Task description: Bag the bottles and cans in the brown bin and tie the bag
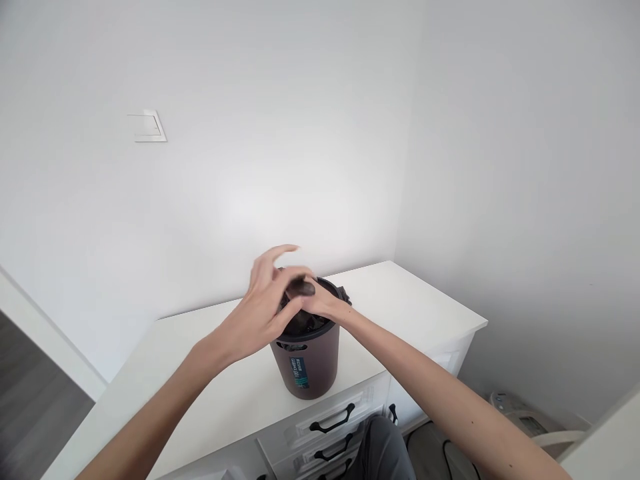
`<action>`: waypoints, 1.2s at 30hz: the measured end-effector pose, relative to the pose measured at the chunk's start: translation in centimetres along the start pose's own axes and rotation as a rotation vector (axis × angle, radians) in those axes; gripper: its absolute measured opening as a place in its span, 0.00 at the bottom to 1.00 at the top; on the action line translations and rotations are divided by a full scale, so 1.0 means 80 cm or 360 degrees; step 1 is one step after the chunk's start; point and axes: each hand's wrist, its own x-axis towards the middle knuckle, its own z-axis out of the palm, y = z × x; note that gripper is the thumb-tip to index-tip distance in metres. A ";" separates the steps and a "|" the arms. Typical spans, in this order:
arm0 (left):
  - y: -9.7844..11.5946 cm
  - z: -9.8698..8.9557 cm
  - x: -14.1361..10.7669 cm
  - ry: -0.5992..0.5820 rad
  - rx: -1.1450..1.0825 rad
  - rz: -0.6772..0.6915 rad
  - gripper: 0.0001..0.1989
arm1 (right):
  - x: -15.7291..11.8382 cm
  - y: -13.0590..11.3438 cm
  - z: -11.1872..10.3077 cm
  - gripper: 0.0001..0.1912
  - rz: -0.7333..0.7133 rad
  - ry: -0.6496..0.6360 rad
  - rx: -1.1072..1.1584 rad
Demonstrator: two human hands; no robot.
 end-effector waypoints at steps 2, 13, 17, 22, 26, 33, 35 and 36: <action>-0.012 0.006 -0.007 0.0262 -0.0174 -0.0183 0.33 | -0.002 -0.005 -0.001 0.16 0.0068 0.0049 0.0069; -0.080 0.034 0.009 0.0012 -0.0270 -0.0530 0.21 | -0.029 -0.041 -0.013 0.29 0.0201 0.0131 -0.0295; -0.080 0.026 0.020 -0.0269 -0.0233 -0.0371 0.06 | -0.043 -0.055 -0.027 0.33 0.0088 -0.0008 -0.0552; -0.074 0.022 0.027 -0.0367 -0.0307 -0.0403 0.12 | -0.063 -0.072 -0.045 0.29 -0.0031 -0.0416 -0.0948; -0.074 0.020 0.026 -0.0428 -0.0464 -0.0546 0.11 | -0.070 -0.065 -0.055 0.25 -0.0042 -0.0491 -0.0931; -0.066 0.004 0.022 -0.0646 -0.0504 -0.0447 0.17 | -0.053 -0.027 -0.051 0.24 0.0013 0.0075 -0.0042; -0.064 0.004 0.019 -0.0532 -0.0515 -0.0489 0.20 | -0.045 -0.022 -0.048 0.25 0.0110 0.0147 0.0203; -0.064 0.006 0.018 -0.0446 -0.0555 -0.0527 0.21 | -0.041 -0.022 -0.047 0.25 0.0139 0.0160 0.0311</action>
